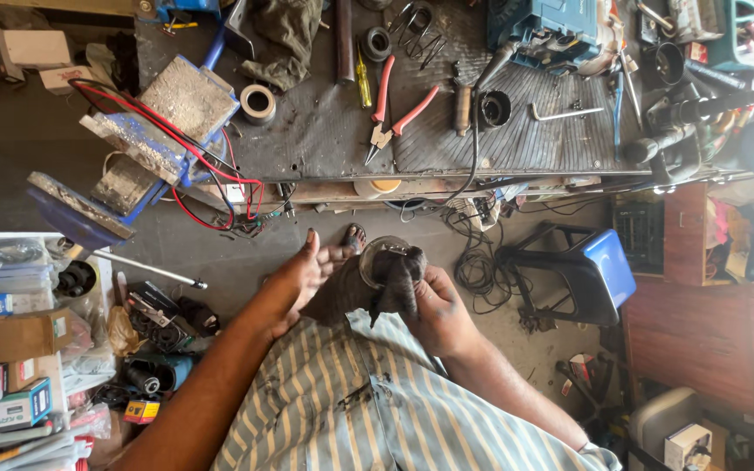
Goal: The person stands at a cluttered repair workbench and wipes small metal components, including rings and a cylindrical part, one at a time with a dark rag. They place each cleaned part on the bench and pick up the next dirty component to continue wiping.
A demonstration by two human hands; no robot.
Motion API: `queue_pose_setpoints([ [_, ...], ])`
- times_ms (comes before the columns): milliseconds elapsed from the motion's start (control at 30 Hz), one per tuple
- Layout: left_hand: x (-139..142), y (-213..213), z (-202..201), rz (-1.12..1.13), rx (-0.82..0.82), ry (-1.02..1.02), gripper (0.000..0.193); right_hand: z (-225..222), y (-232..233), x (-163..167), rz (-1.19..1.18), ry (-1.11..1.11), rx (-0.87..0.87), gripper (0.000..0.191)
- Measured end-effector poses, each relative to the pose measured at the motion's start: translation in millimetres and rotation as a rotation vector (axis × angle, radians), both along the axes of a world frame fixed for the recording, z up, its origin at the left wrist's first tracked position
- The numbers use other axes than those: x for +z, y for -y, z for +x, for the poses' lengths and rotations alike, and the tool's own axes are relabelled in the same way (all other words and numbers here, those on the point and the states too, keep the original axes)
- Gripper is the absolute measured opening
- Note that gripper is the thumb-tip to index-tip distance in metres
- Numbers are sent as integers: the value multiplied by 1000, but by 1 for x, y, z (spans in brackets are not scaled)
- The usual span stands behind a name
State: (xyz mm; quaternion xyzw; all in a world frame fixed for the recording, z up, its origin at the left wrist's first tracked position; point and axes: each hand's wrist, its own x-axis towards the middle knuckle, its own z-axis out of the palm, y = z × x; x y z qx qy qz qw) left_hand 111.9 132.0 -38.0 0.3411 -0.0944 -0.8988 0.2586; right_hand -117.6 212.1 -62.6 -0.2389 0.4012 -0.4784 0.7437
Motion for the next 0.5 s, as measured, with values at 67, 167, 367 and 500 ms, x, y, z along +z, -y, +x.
queue_pose_setpoints([
  [67,0,-1,4,85,74,-241,58,-4,4,4,-46,-62,73,27],
  [167,7,0,17,-290,211,-111,34,-15,11,9,-62,-151,185,26],
  [367,1,8,39,-277,263,-167,26,-24,16,26,-65,-194,251,21],
  [500,-19,1,22,-126,-130,-62,25,-23,24,41,-148,-348,353,19],
])
